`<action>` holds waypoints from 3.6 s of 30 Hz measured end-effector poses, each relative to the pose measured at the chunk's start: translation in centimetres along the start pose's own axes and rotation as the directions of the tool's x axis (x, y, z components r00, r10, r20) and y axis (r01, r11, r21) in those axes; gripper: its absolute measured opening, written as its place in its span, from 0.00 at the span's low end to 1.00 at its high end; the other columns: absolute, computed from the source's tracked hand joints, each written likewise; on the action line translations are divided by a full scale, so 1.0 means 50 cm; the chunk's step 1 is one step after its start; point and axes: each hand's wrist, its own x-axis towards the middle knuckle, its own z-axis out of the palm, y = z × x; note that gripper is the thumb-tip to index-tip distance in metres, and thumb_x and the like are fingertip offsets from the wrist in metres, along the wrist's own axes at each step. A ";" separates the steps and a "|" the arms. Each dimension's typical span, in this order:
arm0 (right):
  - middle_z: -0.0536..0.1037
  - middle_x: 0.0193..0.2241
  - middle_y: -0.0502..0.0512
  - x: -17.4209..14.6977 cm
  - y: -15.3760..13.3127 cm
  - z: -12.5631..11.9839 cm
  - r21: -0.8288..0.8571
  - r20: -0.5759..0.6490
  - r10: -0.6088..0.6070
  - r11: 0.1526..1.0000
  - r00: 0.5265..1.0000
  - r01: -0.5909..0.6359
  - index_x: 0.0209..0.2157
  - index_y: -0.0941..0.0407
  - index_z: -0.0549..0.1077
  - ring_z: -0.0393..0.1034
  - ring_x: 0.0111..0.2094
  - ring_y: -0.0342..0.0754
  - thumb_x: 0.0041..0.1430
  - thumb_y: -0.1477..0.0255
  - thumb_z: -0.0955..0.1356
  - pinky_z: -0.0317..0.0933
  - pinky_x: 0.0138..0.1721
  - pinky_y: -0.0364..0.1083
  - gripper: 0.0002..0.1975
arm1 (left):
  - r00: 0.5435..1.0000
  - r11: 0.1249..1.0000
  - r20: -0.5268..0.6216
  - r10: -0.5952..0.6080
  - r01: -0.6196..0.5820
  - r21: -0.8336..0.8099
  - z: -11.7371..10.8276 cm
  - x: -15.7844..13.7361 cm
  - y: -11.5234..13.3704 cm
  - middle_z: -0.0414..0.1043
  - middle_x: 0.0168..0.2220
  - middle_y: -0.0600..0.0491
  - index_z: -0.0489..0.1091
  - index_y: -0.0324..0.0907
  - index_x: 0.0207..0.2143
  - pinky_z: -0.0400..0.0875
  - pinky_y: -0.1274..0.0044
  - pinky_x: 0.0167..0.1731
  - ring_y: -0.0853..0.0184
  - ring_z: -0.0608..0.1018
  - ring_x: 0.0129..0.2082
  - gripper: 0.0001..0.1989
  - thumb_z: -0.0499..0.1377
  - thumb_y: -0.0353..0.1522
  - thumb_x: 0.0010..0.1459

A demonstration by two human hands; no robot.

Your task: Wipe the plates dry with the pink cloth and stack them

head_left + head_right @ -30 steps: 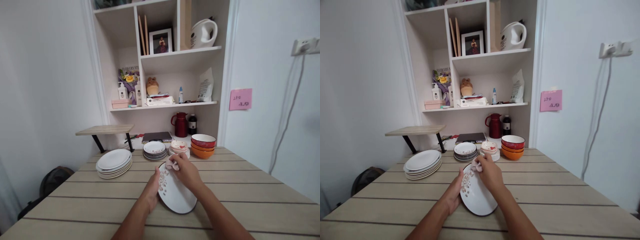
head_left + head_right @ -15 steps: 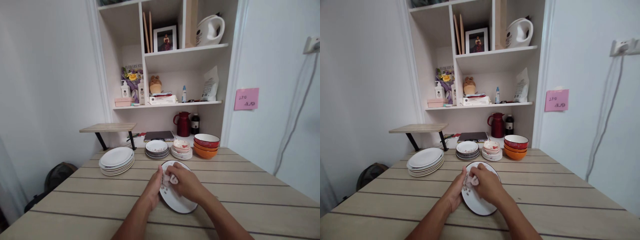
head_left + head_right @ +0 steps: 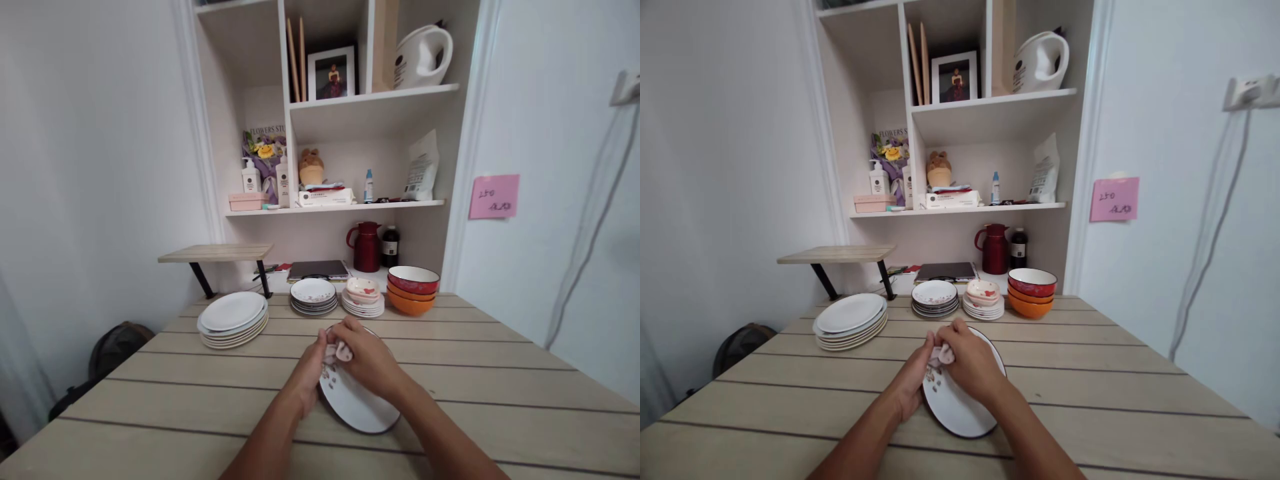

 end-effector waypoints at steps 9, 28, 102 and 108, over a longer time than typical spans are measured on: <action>0.67 0.43 0.53 0.008 0.068 -0.039 -0.150 -0.125 0.226 0.958 0.966 -0.244 0.42 0.49 0.70 0.65 0.34 0.45 0.54 0.76 0.65 0.48 0.29 0.42 0.14 | 0.999 0.999 0.026 -0.024 0.024 -0.035 0.007 -0.008 0.006 0.77 0.47 0.41 0.68 0.37 0.55 0.68 0.66 0.50 0.55 0.79 0.46 0.29 0.56 0.48 0.58; 0.69 0.40 0.50 0.011 0.030 -0.025 -0.054 -0.155 0.219 0.972 0.963 -0.229 0.39 0.49 0.70 0.65 0.34 0.45 0.54 0.73 0.66 0.47 0.29 0.42 0.10 | 0.999 0.993 0.028 0.015 -0.011 -0.120 0.006 -0.009 0.011 0.76 0.48 0.41 0.68 0.36 0.54 0.66 0.66 0.53 0.54 0.77 0.49 0.29 0.58 0.46 0.57; 0.74 0.37 0.52 -0.032 0.039 -0.061 -0.177 0.190 0.203 0.969 0.961 -0.169 0.36 0.52 0.70 0.66 0.34 0.48 0.46 0.75 0.67 0.47 0.30 0.43 0.12 | 0.998 0.989 0.023 -0.060 0.062 -0.132 0.008 -0.011 0.007 0.76 0.49 0.40 0.67 0.35 0.55 0.67 0.67 0.52 0.54 0.76 0.50 0.33 0.54 0.51 0.58; 0.73 0.38 0.51 -0.017 -0.015 -0.020 -0.069 0.114 0.044 0.997 0.992 -0.037 0.36 0.51 0.69 0.66 0.35 0.47 0.48 0.73 0.68 0.47 0.31 0.43 0.11 | 0.993 0.976 0.018 -0.119 0.121 -0.180 0.009 -0.008 0.013 0.76 0.47 0.41 0.67 0.36 0.55 0.68 0.65 0.51 0.53 0.78 0.48 0.33 0.56 0.51 0.56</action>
